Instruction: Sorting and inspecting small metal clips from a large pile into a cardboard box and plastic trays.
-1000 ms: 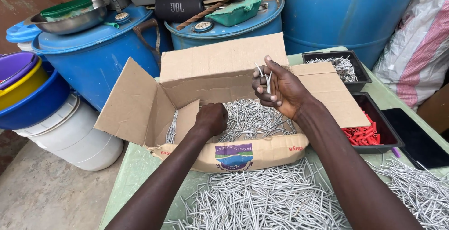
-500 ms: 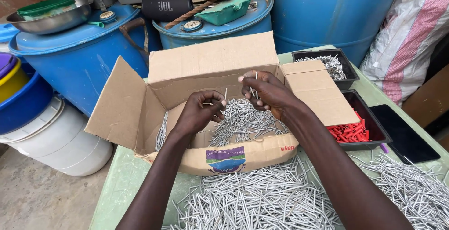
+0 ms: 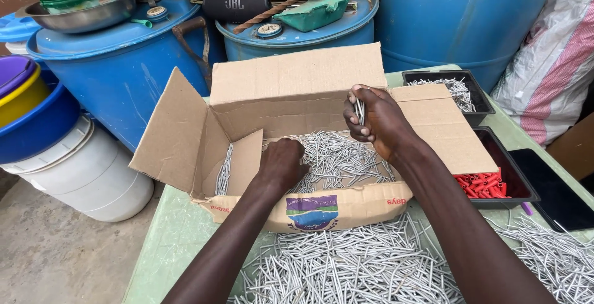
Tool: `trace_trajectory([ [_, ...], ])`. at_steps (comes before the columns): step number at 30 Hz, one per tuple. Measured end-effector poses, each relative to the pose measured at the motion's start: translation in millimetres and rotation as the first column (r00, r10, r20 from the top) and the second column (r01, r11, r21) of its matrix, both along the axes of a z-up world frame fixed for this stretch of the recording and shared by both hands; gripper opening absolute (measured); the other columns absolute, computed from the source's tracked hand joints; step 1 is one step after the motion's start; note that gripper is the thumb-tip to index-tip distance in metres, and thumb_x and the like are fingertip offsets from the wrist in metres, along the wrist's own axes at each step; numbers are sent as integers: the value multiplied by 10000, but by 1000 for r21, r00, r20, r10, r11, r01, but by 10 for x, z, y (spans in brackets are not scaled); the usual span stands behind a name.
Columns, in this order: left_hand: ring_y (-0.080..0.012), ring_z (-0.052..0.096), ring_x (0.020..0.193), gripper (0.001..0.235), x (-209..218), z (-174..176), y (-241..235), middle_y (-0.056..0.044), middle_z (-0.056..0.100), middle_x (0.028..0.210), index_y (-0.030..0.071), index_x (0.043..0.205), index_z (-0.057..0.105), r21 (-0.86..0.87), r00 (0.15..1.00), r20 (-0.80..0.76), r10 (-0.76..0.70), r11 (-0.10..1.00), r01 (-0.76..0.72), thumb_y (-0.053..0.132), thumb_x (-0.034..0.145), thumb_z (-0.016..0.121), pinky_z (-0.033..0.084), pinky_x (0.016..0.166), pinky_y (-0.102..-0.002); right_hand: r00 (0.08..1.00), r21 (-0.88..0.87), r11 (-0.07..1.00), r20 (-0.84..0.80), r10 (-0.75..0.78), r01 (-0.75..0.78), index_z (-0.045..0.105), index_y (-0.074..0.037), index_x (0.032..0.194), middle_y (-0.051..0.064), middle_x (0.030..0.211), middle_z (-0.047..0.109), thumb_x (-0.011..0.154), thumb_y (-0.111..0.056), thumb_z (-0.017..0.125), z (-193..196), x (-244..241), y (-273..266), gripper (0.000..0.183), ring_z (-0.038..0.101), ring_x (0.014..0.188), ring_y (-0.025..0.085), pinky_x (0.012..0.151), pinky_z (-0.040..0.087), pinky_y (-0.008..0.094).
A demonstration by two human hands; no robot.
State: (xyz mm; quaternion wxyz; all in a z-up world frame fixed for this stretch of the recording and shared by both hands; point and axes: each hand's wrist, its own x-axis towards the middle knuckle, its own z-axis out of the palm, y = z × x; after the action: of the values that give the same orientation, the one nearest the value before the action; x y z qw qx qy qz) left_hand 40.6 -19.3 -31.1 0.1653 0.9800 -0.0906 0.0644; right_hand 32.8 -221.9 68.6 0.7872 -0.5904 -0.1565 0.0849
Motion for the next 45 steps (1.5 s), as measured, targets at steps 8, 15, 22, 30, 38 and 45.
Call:
trace_trajectory([
  [8,-425,714,844,93,-24,28,-23,-144,711,778,149,800,780,-100,994,-47,-99,990,94,100,737,732,583,769,-482,1000,-93,996,2,-16,16,506,-94,856,35,525,391,1014,-217,502,98,-146,78,200,361,321,61,271,290,159],
  [15,-110,703,599,181,-411,502,55,-18,719,667,132,893,776,-610,999,-36,-37,793,7,65,745,697,559,738,-311,1000,-194,981,15,-22,25,522,-91,763,8,472,377,992,-234,562,8,-133,25,274,350,290,35,256,270,146],
  [22,-144,715,710,234,-419,500,51,-134,687,783,-85,1002,709,-942,987,48,-153,322,95,-39,778,761,633,718,-267,960,-431,886,277,-48,169,702,-20,782,-2,524,434,924,-127,649,106,-213,88,186,269,462,13,387,226,164],
  [30,-169,738,758,217,-444,540,34,-103,677,804,-45,1006,715,-986,978,54,-200,147,84,-24,796,767,653,755,-293,950,-485,874,278,140,13,783,-9,919,47,703,627,887,-66,698,170,-361,126,107,433,692,91,715,446,236],
  [38,-174,740,747,216,-474,566,4,-115,681,796,-47,992,726,-984,967,66,-248,142,103,-24,784,779,657,741,-284,936,-487,873,322,142,36,770,-9,844,10,618,527,853,-70,744,105,-287,138,67,411,608,41,581,395,200],
  [45,-188,749,797,236,-520,612,25,-137,726,843,-44,1036,715,-993,955,47,-292,89,76,6,810,762,644,785,-279,967,-404,914,227,117,-16,707,33,827,-57,454,387,840,-55,728,121,-295,136,92,335,372,-23,365,270,114],
])
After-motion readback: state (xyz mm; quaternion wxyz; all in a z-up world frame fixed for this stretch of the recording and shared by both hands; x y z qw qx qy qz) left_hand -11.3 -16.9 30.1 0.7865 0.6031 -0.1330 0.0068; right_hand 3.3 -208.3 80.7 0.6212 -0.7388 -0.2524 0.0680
